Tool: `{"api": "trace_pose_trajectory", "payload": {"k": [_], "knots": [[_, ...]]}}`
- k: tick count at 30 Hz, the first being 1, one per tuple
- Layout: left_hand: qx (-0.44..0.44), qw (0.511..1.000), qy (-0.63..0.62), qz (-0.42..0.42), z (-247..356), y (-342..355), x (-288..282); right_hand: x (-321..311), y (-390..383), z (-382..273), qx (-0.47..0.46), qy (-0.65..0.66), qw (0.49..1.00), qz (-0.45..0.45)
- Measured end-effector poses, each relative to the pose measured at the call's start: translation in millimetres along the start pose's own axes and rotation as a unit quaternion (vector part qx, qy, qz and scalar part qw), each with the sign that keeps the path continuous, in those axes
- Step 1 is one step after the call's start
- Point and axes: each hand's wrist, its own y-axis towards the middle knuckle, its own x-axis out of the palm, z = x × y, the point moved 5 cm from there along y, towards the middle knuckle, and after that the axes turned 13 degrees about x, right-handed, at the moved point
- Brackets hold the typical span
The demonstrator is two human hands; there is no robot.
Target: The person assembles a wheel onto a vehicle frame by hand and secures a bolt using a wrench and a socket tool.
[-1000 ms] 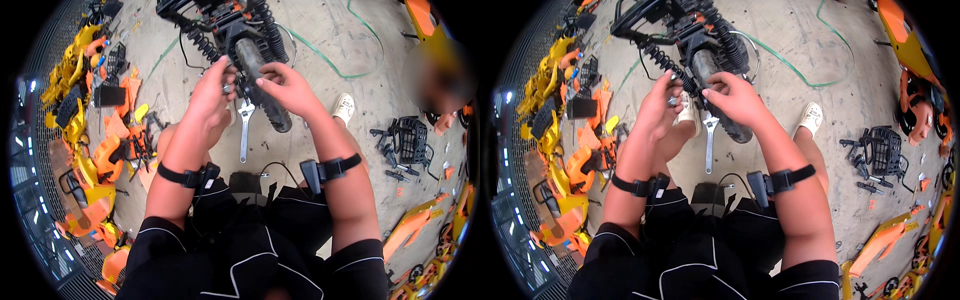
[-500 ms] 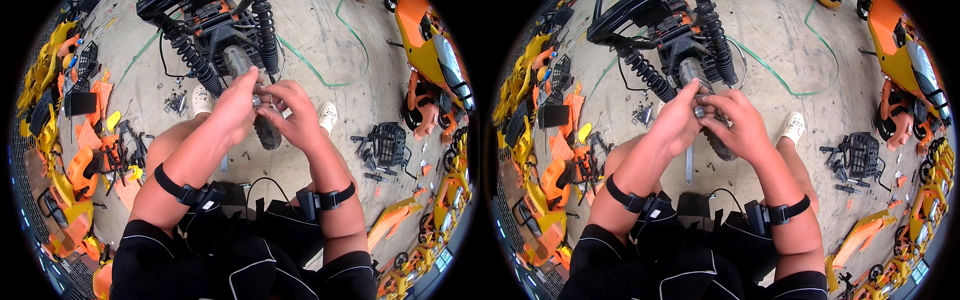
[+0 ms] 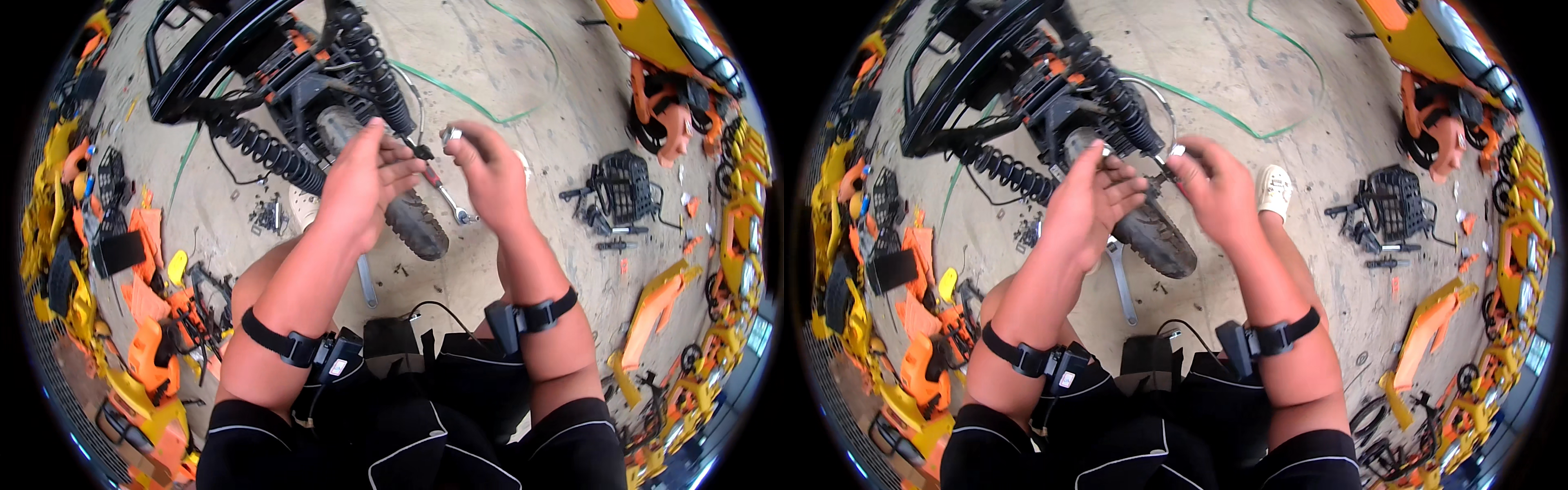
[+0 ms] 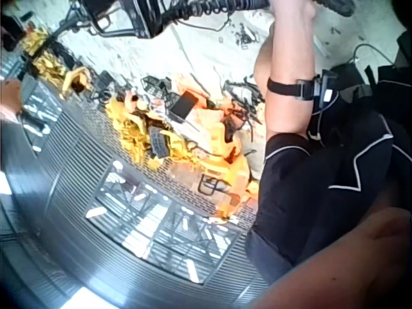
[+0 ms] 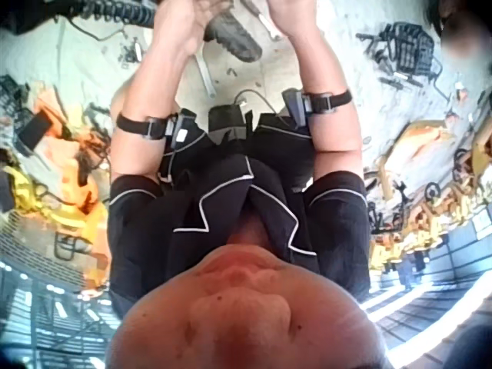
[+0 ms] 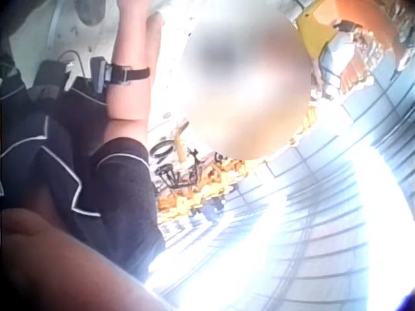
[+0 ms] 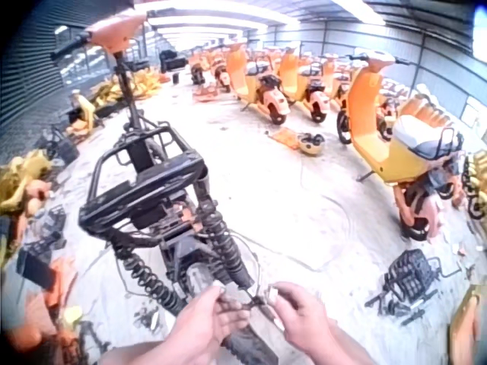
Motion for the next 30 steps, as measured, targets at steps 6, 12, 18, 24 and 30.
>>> {"api": "trace_pose_trajectory", "payload": {"k": [6, 12, 18, 24, 30], "knots": [[0.09, 0.995, 0.018, 0.029, 16.7, 11.5, -1.6, -14.4, 33.5, 70.1, 0.134, -0.086, 0.987, 0.01], [0.089, 0.996, -0.005, 0.025, 24.6, 14.9, 16.3, 4.0, 42.6, 128.1, 0.231, -0.048, 0.972, -0.002], [0.075, 0.997, -0.012, 0.01, 16.2, 11.9, 25.2, 20.2, 71.7, 178.4, 0.277, -0.029, 0.961, 0.002], [0.059, 0.998, 0.01, 0.001, 1.0, 9.3, 21.8, 41.6, 94.2, 187.3, 0.237, -0.034, 0.97, -0.051], [0.06, 0.996, 0.062, -0.004, -5.5, 16.3, 18.7, 47.6, 103.5, 206.2, 0.223, -0.044, 0.971, -0.078]]}}
